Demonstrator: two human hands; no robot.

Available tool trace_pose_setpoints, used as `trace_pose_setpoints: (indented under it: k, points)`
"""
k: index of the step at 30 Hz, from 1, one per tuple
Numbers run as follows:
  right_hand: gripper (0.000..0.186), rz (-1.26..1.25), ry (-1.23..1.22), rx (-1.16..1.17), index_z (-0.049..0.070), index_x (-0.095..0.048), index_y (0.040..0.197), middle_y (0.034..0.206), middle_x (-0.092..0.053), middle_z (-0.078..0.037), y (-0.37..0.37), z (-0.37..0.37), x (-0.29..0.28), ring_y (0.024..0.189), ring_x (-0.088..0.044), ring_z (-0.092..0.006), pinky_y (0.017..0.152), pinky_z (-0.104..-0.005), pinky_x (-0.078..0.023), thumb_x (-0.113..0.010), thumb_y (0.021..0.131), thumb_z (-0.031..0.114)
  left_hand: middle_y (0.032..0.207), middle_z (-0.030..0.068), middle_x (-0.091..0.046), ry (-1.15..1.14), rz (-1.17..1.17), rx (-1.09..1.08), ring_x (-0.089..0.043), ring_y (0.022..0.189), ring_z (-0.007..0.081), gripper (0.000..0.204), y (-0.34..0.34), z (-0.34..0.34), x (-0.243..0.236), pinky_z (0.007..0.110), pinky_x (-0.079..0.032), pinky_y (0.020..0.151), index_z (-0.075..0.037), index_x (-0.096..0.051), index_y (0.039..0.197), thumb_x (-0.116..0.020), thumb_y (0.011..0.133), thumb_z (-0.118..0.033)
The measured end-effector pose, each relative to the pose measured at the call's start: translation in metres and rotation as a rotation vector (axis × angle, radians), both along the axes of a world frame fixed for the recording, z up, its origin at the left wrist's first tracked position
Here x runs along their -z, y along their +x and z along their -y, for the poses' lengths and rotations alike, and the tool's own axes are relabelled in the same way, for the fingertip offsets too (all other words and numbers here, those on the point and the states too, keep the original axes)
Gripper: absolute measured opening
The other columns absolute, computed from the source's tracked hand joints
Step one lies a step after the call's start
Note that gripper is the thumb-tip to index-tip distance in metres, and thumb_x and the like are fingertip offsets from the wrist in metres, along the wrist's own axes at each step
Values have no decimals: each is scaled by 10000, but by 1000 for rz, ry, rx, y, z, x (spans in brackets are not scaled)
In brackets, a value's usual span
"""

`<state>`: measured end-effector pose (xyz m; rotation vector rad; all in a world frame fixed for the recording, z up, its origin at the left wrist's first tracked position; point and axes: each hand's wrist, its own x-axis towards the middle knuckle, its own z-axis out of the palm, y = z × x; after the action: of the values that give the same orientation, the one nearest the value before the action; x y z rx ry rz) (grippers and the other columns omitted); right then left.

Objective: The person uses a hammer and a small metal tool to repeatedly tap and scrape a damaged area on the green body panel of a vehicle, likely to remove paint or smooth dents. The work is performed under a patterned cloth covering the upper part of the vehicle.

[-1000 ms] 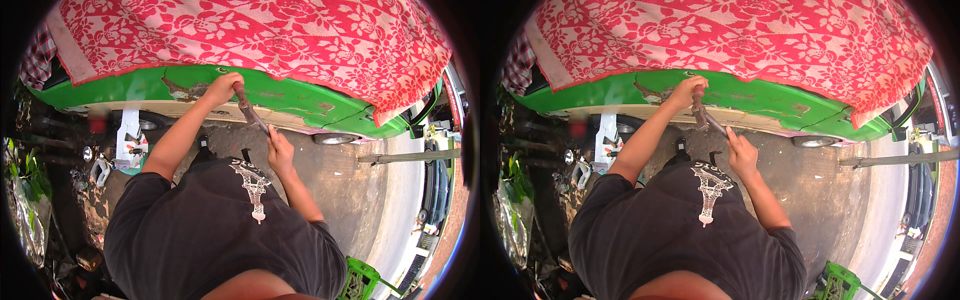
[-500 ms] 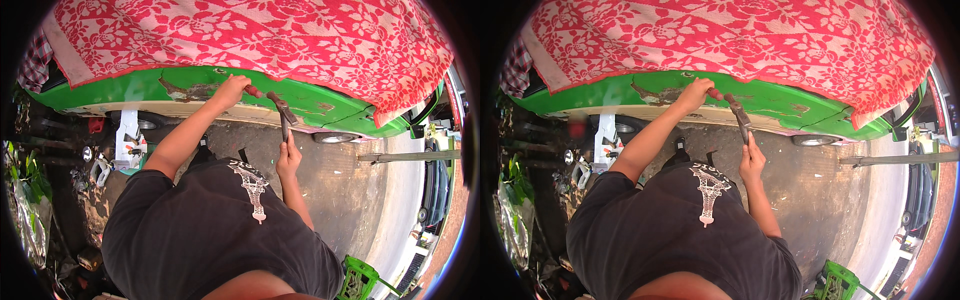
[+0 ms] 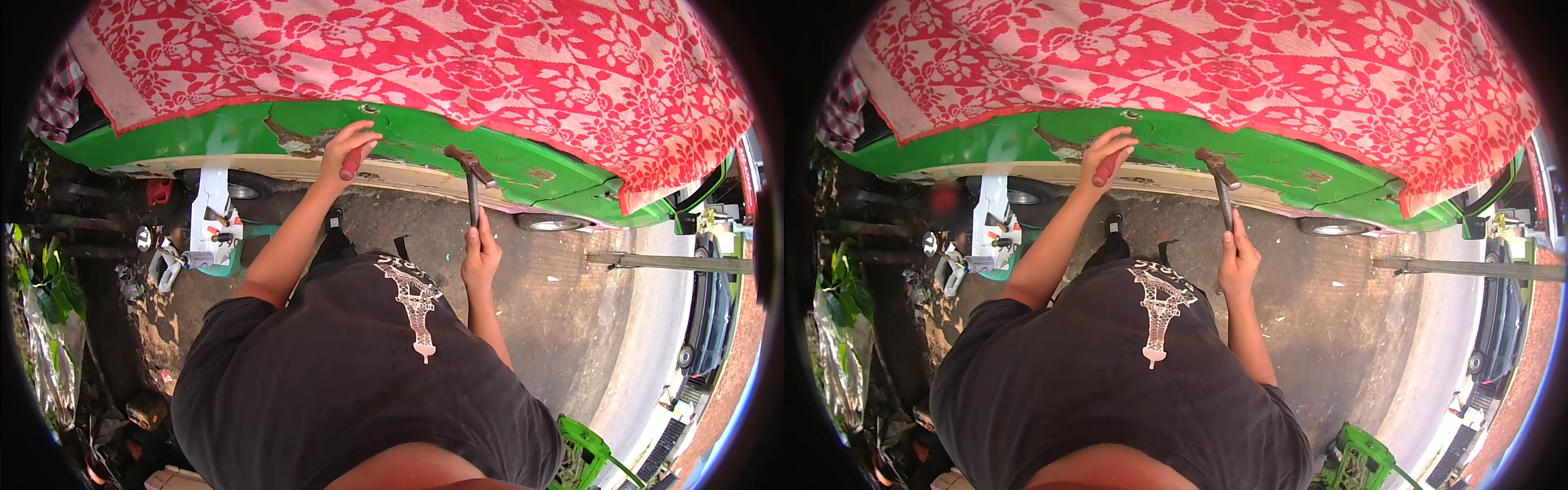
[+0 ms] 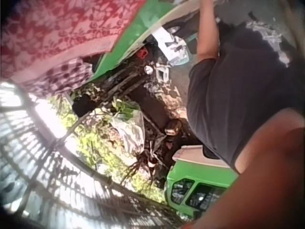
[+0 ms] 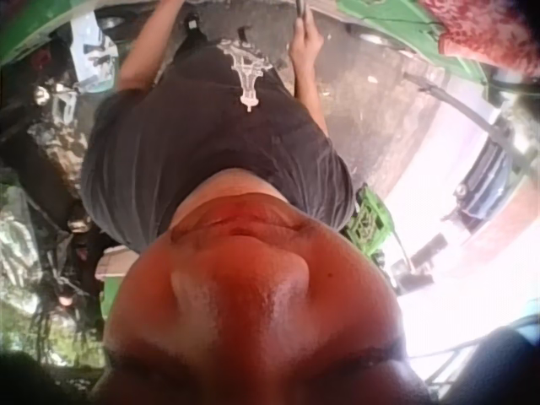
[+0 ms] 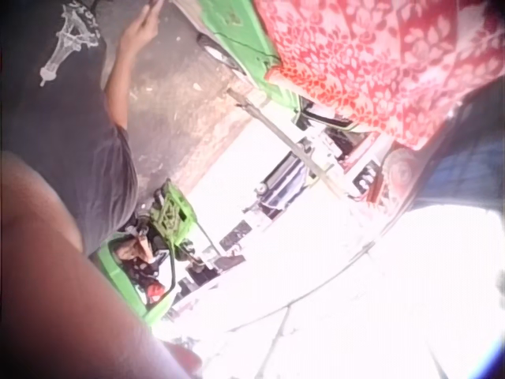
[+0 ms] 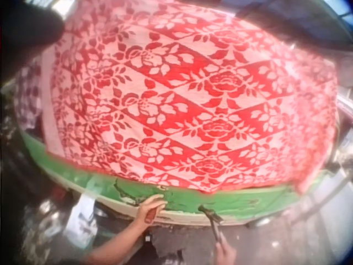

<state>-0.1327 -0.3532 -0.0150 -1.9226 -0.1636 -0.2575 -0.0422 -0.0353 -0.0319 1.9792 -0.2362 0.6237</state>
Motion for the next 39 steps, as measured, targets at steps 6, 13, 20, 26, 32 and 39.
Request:
trace_pose_setpoints:
  k: [6, 13, 20, 26, 32, 39]
  points:
    - [411, -94, 45, -33, 35, -554, 1381, 772, -571, -20, 5, -3, -2, 695, -487, -67, 672, -217, -434, -580, 986, 146, 1118, 119, -719, -248, -11, -67, -667, 1051, 202, 213, 4, -19, 8, 311, -516, 923, -13, -719, 1077, -726, 878, -88]
    - [409, -66, -14, -39, 33, -562, 1372, 775, -575, -19, 9, -7, -4, 695, -489, -65, 677, -215, -436, -593, 975, 127, 1173, 132, -694, -542, -64, 68, -639, 1092, 193, 144, 9, -32, 24, 319, -497, 973, -1, -723, 1030, -695, 901, -58]
    - [410, -135, -18, -31, 41, -561, 1376, 741, -553, -5, 9, -7, -13, 673, -472, -62, 647, -214, -428, -593, 977, 130, 1192, 134, -685, -587, -69, 94, -628, 1115, 201, 125, 7, -37, 26, 323, -485, 993, 9, -720, 1010, -685, 907, -51]
    - [414, -147, 34, -52, 50, -558, 1381, 730, -525, 9, 12, -11, -14, 667, -449, -58, 636, -209, -407, -593, 982, 151, 1204, 137, -681, -595, -118, 102, -622, 1134, 202, 132, 8, -40, 25, 324, -478, 1007, 1, -721, 1020, -687, 905, -53]
    - [409, -168, -32, -127, 37, -565, 1371, 752, -554, 1, 20, -23, -19, 677, -467, -59, 651, -218, -427, -596, 981, 159, 1188, 107, -691, -576, -199, 119, -627, 1112, 174, 167, 17, -52, 23, 302, -482, 989, -30, -728, 1048, -705, 902, -107]
    - [402, -96, -159, -233, 47, -565, 1370, 919, -675, -87, 20, -50, -31, 760, -574, -90, 742, -266, -481, -584, 973, 106, 1016, 50, -717, -425, -248, 95, -639, 950, 132, 174, 18, -63, 20, 277, -501, 867, -21, -725, 1019, -733, 881, -126]
